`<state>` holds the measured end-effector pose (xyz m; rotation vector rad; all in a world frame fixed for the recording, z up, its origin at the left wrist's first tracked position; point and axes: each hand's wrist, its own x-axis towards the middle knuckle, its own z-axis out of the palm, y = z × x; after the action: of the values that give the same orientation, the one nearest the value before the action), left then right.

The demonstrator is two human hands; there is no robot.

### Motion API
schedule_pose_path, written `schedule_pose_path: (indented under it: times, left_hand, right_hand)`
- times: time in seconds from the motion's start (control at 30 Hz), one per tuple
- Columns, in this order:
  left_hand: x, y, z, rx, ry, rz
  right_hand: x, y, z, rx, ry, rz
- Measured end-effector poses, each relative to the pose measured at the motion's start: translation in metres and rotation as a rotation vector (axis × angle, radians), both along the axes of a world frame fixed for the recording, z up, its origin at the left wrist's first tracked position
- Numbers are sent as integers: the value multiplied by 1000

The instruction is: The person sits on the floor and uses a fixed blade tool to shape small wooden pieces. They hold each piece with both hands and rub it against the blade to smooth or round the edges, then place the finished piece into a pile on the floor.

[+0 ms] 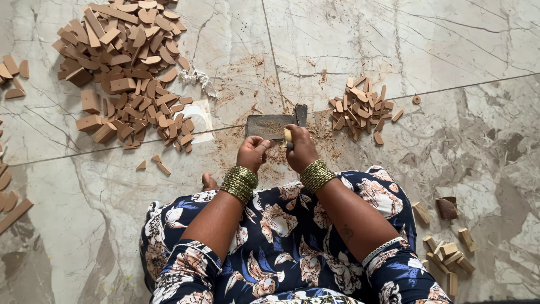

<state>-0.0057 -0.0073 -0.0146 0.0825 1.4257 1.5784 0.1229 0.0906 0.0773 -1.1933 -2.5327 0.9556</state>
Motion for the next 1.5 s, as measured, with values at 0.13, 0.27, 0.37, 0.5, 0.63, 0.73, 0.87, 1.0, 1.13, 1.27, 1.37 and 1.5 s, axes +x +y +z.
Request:
schedule_pose_path:
  times: [0.13,0.27,0.37,0.5,0.63,0.73,0.87,1.0,1.13,1.27,1.37,1.5]
  left_hand:
    - [7,0,-6,0,-39,-65]
    - [-2,-1,-5,140,-90,41]
    - [-8,-1,0,141,-53,64]
    - [-3,-3,5,-85,82,-87]
    - [6,-1,6,-87,71,-149]
    - [2,0,7,16,75,-50]
    - [-7,-1,8,81,27,11]
    - [-1,-3,-2,-47,134,-134]
    - [6,-1,-12,-15,64,-146]
    - [7,1,-3,-30,63,-147]
    - [8,4,9,-86,35,-164]
    - [16,10,11,-94,39,-160]
  right_hand:
    - [-1,-15,-10,-136,-143,153]
    - [-4,-26,1,-106,-314,383]
    - [-7,-18,12,-222,-448,267]
    - [-4,-3,12,-205,-198,-28]
    - [-2,-12,-3,-209,-85,124]
    - [-2,-21,-9,-150,-228,355]
    - [-2,-12,-8,-296,-362,225]
    - [3,0,-14,-217,189,50]
    - [7,0,-29,-183,188,242]
    - [11,22,-25,-140,122,188]
    - [29,66,-7,-246,-215,-94]
    - [66,120,5,-72,-56,-392]
